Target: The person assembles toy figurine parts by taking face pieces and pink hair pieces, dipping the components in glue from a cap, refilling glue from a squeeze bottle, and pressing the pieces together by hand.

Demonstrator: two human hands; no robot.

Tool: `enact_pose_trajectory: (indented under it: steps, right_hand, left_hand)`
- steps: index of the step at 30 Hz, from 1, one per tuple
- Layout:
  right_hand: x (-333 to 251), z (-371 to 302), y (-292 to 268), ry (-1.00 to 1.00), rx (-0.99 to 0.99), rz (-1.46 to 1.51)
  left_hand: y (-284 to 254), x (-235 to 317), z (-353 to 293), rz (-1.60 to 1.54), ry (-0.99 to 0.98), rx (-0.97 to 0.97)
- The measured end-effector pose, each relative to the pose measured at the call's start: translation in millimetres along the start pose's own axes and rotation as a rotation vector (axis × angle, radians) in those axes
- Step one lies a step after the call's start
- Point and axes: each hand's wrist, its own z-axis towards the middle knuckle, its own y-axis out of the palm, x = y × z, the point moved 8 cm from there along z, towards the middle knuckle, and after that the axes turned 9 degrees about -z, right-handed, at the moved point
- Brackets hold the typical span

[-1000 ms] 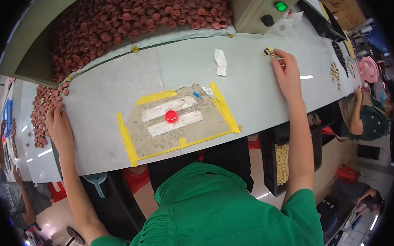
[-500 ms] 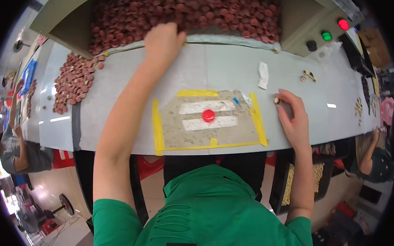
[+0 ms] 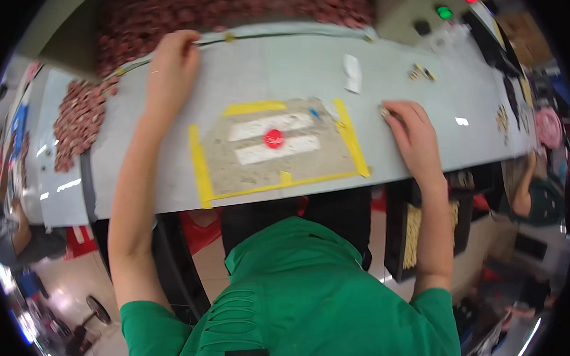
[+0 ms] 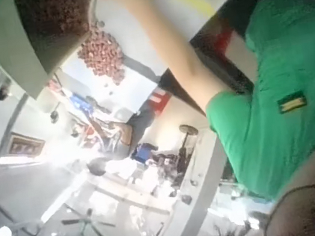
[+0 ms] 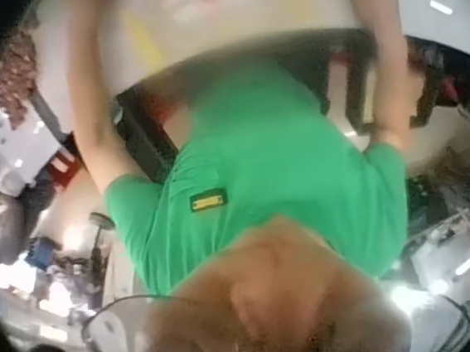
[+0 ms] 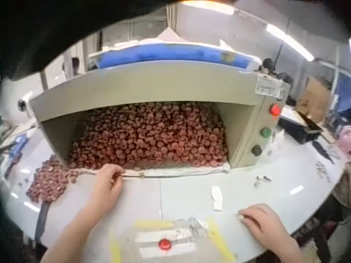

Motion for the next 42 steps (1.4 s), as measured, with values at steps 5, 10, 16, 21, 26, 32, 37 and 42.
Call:
enact_pose_trajectory:
  steps: [5, 10, 16, 21, 26, 32, 37, 42]
  right_hand:
    - [-9, -5, -6, 0.028, -0.055, -0.049]
    - [-21, 8, 2, 0.058, -0.166, -0.070]
    - [-89, 27, 18, 0.021, -0.210, 0.255]
    - [-139, 32, 52, -0.198, -0.294, 0.318]
    - [-157, 28, 69, -0.353, -0.288, 0.124]
    - [-171, 25, 65, -0.515, -0.273, 0.048]
    - [-173, 25, 69, -0.516, -0.269, -0.084]
    - [-173, 25, 67, -0.517, -0.209, -0.064]
  left_hand:
    - [9, 2, 2, -0.067, -0.068, 0.012]
    - [25, -3, 16, 0.108, -0.122, -0.066]
    - [26, -5, 18, 0.044, -0.064, -0.072]
    - [6, 14, -27, -0.437, -0.418, -0.072]
    - [-3, 61, -96, -1.180, -0.797, -0.074]
    - [17, 85, -145, -1.623, -0.971, 0.129]
    - [26, 96, -154, -1.795, -0.953, 0.148]
    - [24, 96, -159, -1.776, -0.968, 0.134]
